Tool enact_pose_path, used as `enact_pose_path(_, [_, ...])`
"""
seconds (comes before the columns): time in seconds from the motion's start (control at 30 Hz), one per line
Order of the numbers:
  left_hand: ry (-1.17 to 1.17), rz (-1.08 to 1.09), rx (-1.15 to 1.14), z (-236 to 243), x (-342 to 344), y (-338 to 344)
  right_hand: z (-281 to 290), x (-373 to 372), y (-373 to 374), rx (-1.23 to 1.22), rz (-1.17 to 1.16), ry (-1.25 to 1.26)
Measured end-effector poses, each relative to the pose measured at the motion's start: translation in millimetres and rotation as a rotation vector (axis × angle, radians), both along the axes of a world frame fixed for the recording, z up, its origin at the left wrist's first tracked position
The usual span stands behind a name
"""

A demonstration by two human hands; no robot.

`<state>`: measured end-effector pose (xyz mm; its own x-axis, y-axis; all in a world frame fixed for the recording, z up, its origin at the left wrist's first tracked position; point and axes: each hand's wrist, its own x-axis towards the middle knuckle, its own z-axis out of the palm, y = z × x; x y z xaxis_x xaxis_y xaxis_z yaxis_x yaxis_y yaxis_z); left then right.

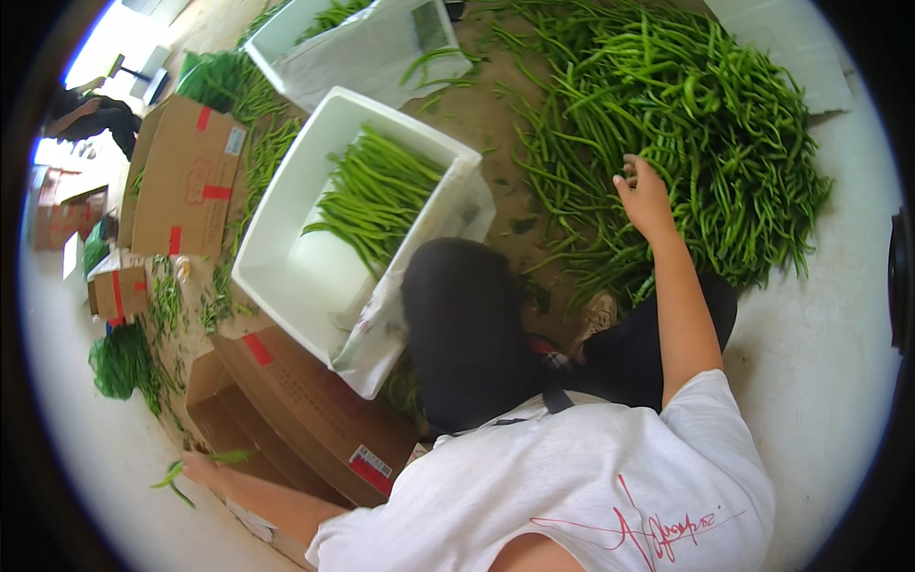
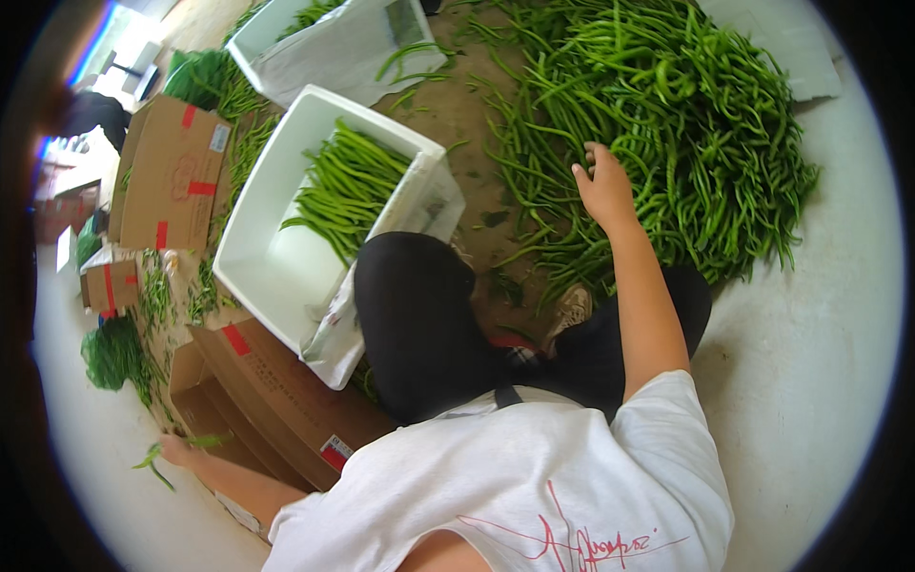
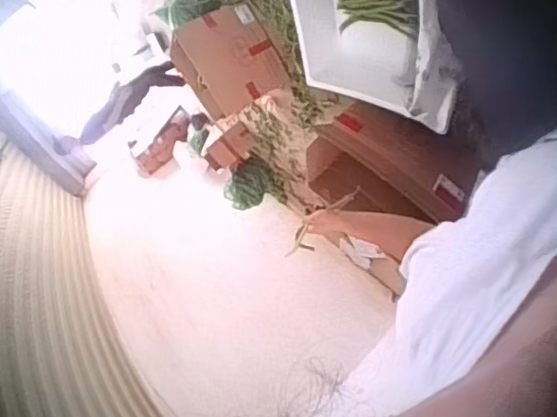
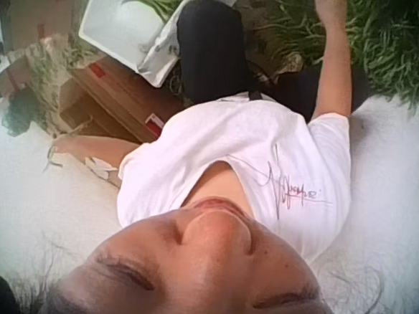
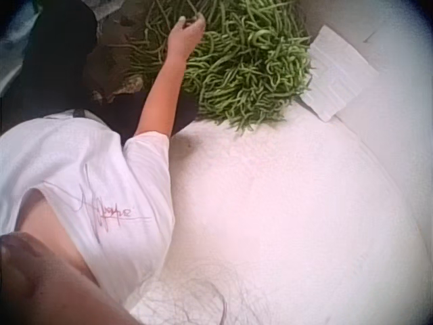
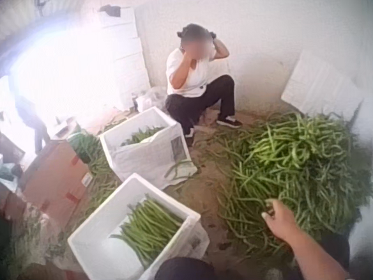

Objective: The person sits on the floor and sorts green beans from a large pile into a white plastic container. They repeatedly pick up handfuls of beans and place them into the container.

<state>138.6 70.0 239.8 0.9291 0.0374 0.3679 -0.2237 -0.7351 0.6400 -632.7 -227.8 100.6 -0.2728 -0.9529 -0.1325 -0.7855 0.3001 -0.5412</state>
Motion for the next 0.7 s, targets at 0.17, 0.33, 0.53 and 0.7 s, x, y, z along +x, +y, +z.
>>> enact_pose_path(0.17, [-0.035, -0.099, 0.296, -40, -58, -46, -85, -37, 7, 0.408, 0.008, 0.107])
enact_pose_path(0.33, [0.557, -1.046, -0.812, -12, -300, -232, -138, 1, -9, 0.401, 0.186, 0.205])
enact_pose_path(0.53, [1.341, -1.384, -0.772, -21, -525, -357, -196, 47, -42, 0.509, 0.281, 0.173])
enact_pose_path(0.7, [1.383, -1.466, -0.213, -59, -553, -383, -261, 72, -46, 0.614, 0.228, 0.387])
